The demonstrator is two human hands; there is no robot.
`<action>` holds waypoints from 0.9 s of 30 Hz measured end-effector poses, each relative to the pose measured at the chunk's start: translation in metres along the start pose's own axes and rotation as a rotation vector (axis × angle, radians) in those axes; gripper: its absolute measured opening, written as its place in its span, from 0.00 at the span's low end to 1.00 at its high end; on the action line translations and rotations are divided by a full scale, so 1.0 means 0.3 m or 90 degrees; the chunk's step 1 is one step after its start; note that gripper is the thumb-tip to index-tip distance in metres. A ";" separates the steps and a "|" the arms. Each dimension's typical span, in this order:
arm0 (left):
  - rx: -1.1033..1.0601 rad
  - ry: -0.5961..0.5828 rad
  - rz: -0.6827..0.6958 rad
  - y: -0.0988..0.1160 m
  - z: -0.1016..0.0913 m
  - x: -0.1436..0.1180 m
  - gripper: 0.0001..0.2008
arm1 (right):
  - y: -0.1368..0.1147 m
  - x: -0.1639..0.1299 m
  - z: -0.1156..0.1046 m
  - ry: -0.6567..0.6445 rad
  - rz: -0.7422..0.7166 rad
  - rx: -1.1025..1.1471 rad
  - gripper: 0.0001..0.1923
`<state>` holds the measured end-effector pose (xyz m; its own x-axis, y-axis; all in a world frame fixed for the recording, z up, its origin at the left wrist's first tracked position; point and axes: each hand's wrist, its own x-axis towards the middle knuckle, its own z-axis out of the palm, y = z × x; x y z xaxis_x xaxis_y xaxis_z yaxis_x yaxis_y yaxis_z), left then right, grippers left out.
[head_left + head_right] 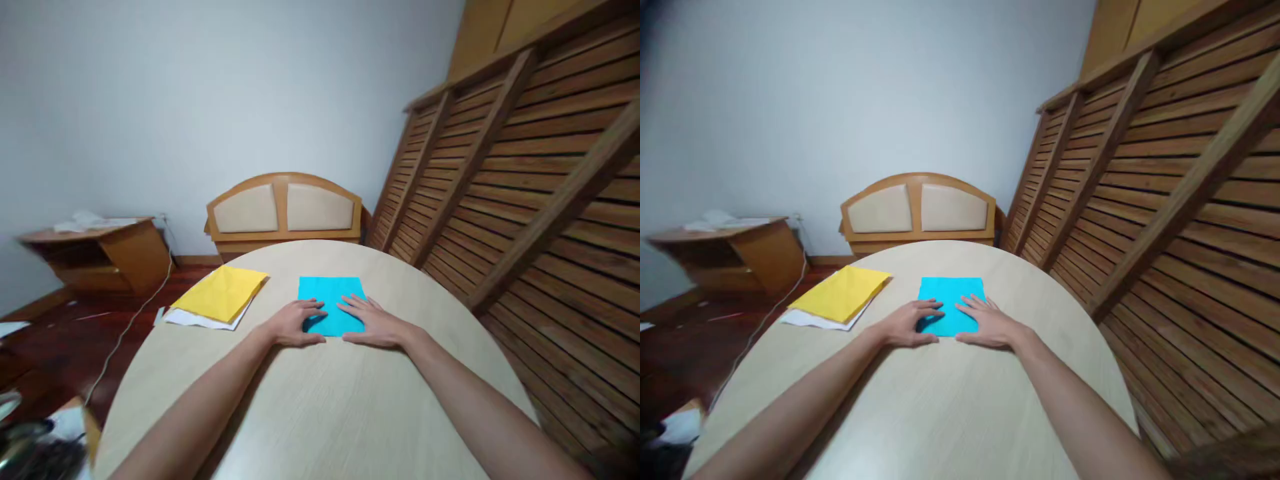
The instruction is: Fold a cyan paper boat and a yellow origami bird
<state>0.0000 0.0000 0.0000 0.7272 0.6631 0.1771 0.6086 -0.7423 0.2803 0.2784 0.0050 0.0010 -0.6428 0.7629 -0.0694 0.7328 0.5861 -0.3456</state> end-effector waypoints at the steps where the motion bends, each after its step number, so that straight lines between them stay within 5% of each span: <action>1: -0.002 0.003 -0.005 0.001 0.001 0.002 0.34 | 0.002 0.000 0.001 0.003 0.001 0.002 0.49; 14: -0.007 0.025 0.008 -0.011 0.012 0.005 0.27 | 0.010 -0.028 -0.010 0.028 0.003 0.028 0.46; 27: 0.087 0.080 -0.072 0.010 -0.006 0.008 0.20 | 0.075 -0.061 -0.057 0.068 -0.017 0.105 0.25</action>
<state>0.0030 -0.0003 0.0030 0.6121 0.7433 0.2699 0.7277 -0.6630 0.1756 0.3106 0.0089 0.0106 -0.6271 0.7780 0.0388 0.6643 0.5601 -0.4949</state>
